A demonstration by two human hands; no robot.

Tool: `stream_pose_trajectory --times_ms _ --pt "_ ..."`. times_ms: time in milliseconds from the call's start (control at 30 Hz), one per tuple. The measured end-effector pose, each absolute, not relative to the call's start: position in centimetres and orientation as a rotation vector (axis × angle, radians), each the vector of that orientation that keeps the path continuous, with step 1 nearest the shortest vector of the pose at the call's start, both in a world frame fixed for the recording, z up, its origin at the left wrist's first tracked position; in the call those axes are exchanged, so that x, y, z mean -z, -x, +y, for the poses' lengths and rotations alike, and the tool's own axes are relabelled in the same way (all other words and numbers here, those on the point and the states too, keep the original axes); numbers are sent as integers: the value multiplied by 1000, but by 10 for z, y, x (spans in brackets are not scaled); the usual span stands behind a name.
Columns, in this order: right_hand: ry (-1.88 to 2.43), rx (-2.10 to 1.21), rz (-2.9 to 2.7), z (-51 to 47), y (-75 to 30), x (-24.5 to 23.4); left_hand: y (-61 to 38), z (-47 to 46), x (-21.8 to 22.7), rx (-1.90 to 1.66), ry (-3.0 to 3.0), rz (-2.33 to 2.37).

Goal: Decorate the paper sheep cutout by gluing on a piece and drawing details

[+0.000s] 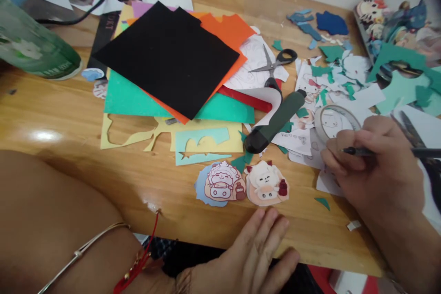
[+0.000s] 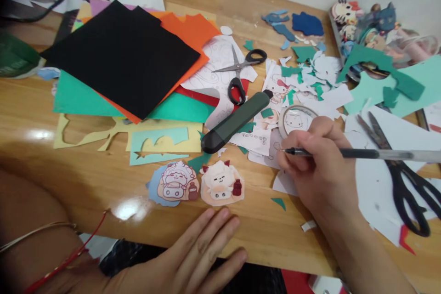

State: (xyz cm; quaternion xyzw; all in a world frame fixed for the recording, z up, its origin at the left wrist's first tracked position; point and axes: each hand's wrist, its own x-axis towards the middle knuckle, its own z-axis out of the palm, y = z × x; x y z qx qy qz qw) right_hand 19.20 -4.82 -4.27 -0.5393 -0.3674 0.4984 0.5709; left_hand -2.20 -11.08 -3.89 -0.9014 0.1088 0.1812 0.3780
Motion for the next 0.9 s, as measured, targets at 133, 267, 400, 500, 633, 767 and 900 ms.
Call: stream_pose_trajectory --times_ms 133,267,400,500,633,767,900 --pt "1242 -1164 -901 -49 -188 43 27 -115 43 -388 2531 8" --pt "1210 -1179 -997 -48 -185 45 32 -115 55 -59 2863 -267" --pt "1222 -1179 -1067 -46 -183 43 31 -118 64 23 2869 -343" --pt "1230 -1170 -1126 -44 -182 40 30 -121 66 14 2816 -344" --pt "1282 -1166 -1306 -42 -183 38 29 -118 65 115 2832 -350" --pt "1393 -1196 -1635 -41 -181 37 26 -111 69 260 2874 -318" --pt "1482 -1224 -1766 -41 -175 35 22 -109 77 439 2858 -360"
